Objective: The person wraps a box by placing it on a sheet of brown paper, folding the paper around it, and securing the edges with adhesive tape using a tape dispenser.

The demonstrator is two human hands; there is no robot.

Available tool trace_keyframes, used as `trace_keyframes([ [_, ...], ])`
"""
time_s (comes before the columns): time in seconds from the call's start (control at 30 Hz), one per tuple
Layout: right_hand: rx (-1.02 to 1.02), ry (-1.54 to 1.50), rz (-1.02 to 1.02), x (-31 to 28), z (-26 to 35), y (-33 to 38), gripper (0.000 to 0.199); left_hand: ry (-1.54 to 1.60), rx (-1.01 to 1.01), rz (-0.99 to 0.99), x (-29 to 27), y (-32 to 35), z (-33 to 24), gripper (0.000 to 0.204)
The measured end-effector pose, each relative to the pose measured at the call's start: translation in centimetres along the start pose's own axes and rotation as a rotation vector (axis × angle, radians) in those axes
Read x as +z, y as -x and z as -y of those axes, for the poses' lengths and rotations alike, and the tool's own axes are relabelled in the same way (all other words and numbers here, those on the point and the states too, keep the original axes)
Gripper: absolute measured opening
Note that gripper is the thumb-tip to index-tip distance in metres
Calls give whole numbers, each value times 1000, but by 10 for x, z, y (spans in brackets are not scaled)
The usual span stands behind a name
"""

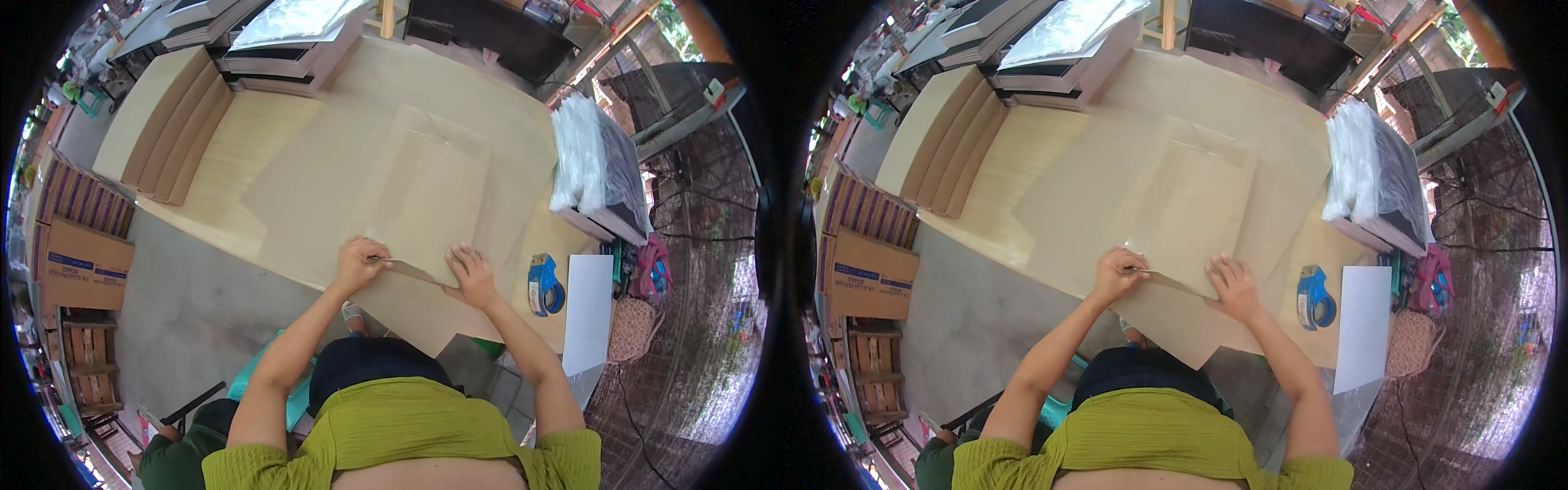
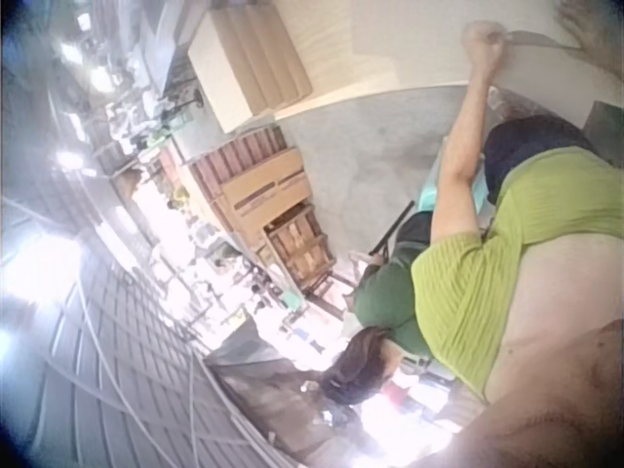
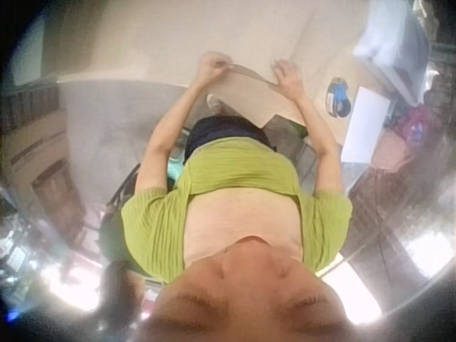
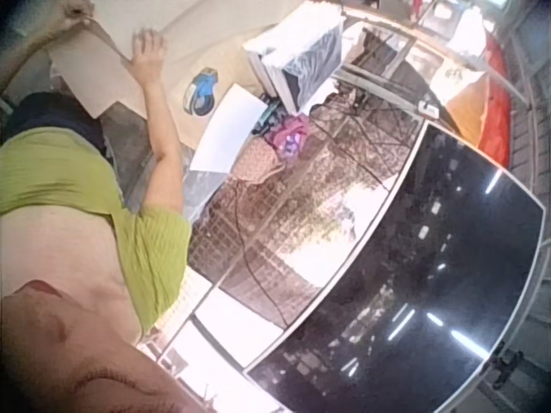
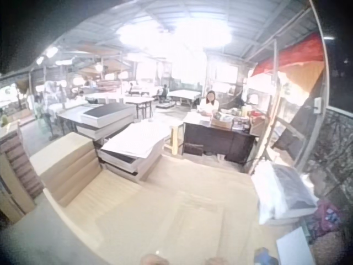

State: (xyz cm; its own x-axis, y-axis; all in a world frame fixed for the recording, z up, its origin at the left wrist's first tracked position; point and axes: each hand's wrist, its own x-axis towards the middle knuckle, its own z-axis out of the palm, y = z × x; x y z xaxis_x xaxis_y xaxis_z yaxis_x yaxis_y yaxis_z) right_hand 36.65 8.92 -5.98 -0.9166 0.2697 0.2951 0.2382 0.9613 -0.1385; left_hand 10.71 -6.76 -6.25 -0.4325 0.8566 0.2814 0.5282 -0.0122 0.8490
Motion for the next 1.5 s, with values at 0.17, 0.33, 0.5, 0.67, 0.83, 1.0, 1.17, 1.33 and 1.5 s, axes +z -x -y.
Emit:
trace_keyframes([
  [0.17, 545, -678, -171, -11, 17, -30, 54, 7, -16, 5, -3, 0, -1, 14],
  [0.33, 177, -373, -30, -42, 39, -67, 37, 17, -73, 20, -4, -4, -4, 14],
  [0.5, 126, -321, -18, -15, 39, -67, 22, -1, -98, 20, -4, -6, -11, 12],
  [0.67, 304, -520, -163, 5, 45, -62, 22, -135, -74, 86, -6, -2, -12, 14],
  [0.83, 381, -539, -180, 9, 47, -70, 22, -477, -1, -72, 0, 3, -20, 34],
  [1.0, 410, -493, -183, 17, 44, -79, 22, -282, -471, -230, 11, -5, -9, 97],
  [1.17, 538, -427, -191, 15, 48, -98, 45, -126, -555, -308, 22, -11, -1, 124],
  [1.33, 34, 26, 197, 5, 56, -110, 94, -124, -584, -303, 21, -20, 1, 129],
  [1.5, 24, -73, 359, 8, 68, -114, 106, -131, -502, -365, 32, 6, 24, 129],
])
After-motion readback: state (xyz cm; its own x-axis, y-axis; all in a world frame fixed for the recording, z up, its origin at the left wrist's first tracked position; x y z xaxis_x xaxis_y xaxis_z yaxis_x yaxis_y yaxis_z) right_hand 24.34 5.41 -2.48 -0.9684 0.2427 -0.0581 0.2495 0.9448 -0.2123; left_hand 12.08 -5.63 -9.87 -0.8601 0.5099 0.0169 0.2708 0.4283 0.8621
